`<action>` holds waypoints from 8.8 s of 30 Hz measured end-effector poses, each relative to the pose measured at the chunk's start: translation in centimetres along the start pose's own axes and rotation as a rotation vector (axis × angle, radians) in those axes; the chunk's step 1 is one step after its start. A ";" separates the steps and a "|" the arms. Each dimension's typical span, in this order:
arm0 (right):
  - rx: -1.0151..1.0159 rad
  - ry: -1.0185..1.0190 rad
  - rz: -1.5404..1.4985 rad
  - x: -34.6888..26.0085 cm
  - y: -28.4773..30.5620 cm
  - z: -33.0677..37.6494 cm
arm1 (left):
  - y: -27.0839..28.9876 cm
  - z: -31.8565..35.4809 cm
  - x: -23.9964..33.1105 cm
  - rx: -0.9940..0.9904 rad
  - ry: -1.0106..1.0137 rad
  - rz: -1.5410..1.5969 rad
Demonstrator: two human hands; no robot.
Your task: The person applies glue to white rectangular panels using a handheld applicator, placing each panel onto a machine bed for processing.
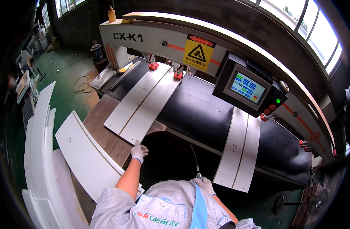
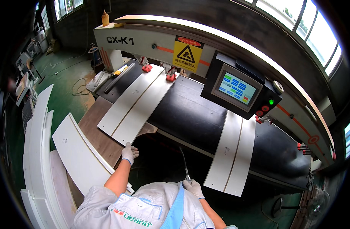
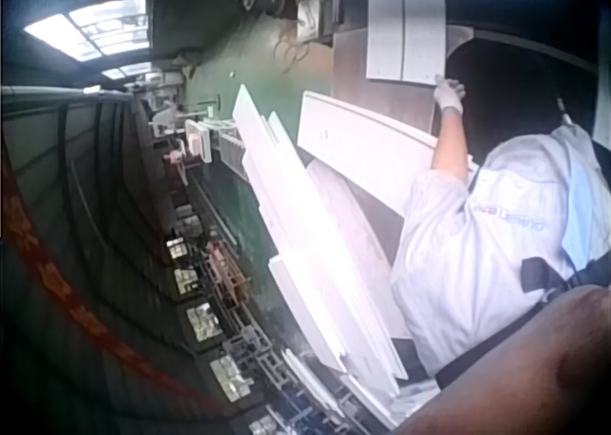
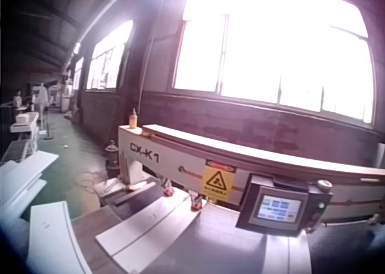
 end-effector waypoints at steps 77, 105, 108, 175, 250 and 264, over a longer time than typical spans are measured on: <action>-0.301 -0.177 0.071 -10.1 6.2 2.0 | 0.4 7.6 -6.0 -0.055 0.186 0.898; -0.852 0.392 -0.031 -21.3 -21.0 9.7 | 20.0 45.2 -19.2 0.358 -0.225 0.868; -0.939 0.440 -0.003 -25.2 -26.6 11.5 | 24.7 43.0 -14.7 0.439 -0.246 0.862; -1.246 0.285 0.250 -9.8 -49.2 44.0 | 75.1 65.2 -13.9 1.016 0.080 -1.269; -0.098 -0.186 -0.213 -20.6 -6.5 -12.9 | 6.2 -3.0 12.8 0.201 -0.421 -0.584; -0.084 0.016 -0.116 -33.6 -8.3 -15.8 | 6.5 -3.7 15.3 0.199 -0.464 -0.688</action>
Point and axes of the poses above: each hand's wrist, its own z-axis away from the middle knuckle, its own y-axis out of the back of the hand, x = y × z, the point moved 8 cm from there along -z, towards the middle knuckle, and after that the axes turned 6 degrees about x, right-handed, at the moved point
